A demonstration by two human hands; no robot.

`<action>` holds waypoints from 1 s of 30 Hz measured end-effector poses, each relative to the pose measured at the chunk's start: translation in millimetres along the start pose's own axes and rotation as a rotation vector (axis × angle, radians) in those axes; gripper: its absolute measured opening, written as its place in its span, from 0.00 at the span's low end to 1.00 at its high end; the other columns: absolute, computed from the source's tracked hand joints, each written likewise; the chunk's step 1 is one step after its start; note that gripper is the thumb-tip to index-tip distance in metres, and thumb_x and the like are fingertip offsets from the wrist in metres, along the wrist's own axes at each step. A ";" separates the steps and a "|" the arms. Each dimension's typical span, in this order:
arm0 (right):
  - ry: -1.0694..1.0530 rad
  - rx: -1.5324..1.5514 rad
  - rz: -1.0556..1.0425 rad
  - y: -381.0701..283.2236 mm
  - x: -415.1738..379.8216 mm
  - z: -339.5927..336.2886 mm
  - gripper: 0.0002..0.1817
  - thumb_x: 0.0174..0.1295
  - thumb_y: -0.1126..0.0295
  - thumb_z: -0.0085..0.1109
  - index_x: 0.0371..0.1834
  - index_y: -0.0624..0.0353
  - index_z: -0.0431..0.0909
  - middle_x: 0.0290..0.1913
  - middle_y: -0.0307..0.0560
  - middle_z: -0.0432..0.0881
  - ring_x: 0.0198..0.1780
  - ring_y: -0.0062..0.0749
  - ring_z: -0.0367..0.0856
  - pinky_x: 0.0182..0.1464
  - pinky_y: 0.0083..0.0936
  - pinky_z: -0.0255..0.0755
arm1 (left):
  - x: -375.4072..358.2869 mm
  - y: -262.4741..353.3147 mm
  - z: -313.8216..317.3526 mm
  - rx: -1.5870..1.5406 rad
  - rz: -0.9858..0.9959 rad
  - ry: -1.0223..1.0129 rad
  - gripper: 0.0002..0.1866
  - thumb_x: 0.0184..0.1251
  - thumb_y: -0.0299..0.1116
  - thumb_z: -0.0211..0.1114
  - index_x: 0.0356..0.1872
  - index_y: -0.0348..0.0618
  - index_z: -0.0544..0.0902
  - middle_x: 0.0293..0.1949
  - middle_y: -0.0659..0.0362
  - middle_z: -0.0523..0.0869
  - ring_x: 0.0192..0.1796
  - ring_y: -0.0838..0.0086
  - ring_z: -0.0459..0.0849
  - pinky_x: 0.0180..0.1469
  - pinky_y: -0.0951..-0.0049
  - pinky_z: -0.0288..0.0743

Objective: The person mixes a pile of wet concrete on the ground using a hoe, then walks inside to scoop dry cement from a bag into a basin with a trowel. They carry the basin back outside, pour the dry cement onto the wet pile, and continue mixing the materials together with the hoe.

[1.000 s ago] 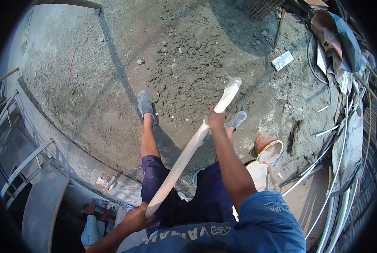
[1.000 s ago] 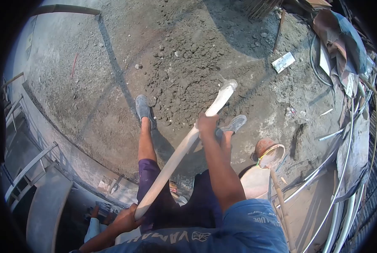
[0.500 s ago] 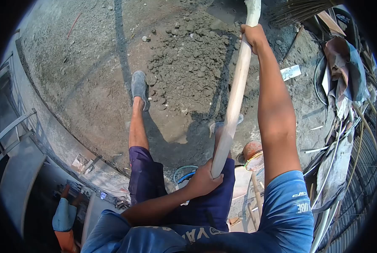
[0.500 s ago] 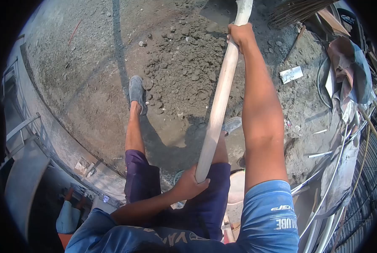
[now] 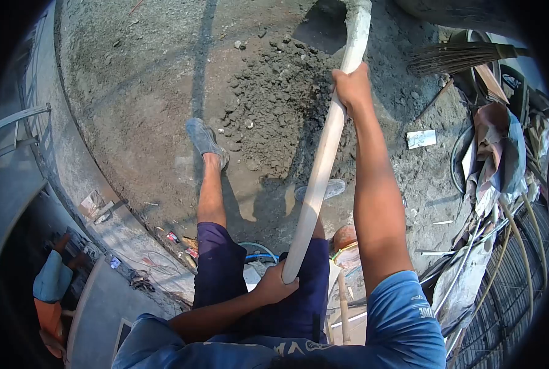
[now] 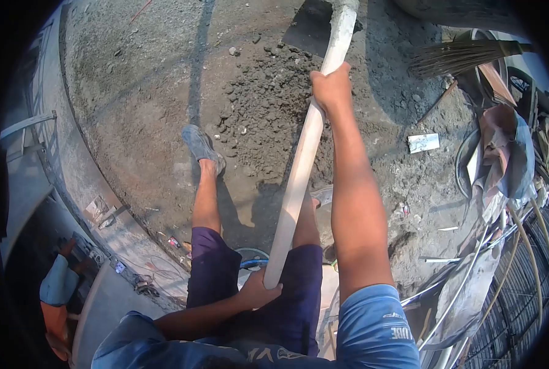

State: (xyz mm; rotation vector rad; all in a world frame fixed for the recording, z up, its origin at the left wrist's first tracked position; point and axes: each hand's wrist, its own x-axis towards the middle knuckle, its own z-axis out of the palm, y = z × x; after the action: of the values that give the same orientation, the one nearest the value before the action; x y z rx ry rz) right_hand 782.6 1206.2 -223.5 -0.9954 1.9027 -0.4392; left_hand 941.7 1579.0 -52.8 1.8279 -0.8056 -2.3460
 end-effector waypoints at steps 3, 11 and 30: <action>-0.151 -0.232 0.093 18.6 42.4 56.0 0.33 0.54 0.65 0.60 0.59 0.74 0.57 0.47 0.73 0.77 0.44 0.56 0.83 0.44 0.41 0.79 | 53.9 1.7 15.5 -0.234 -0.124 -0.034 0.14 0.59 0.31 0.66 0.41 0.35 0.74 0.27 0.56 0.81 0.29 0.73 0.82 0.34 0.67 0.78; -0.182 -0.206 0.226 167.0 -116.4 28.3 0.31 0.55 0.67 0.61 0.58 0.68 0.60 0.46 0.69 0.79 0.49 0.57 0.80 0.53 0.40 0.73 | -98.2 -60.7 85.6 -0.386 -0.229 -0.211 0.17 0.54 0.33 0.68 0.42 0.36 0.75 0.31 0.54 0.82 0.34 0.67 0.84 0.39 0.65 0.76; 0.077 0.095 0.201 75.9 -123.0 4.6 0.21 0.56 0.73 0.58 0.50 0.67 0.62 0.32 0.52 0.77 0.26 0.34 0.78 0.27 0.32 0.73 | -88.5 -54.1 -8.1 0.105 -0.148 -0.162 0.28 0.53 0.35 0.66 0.56 0.32 0.73 0.39 0.41 0.85 0.42 0.54 0.86 0.46 0.62 0.78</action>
State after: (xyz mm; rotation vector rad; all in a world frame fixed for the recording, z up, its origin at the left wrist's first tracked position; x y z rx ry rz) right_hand 782.9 1349.7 -205.7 -0.7261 2.0077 -0.4514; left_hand 989.6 1654.2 1.0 1.8136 -0.8527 -2.6200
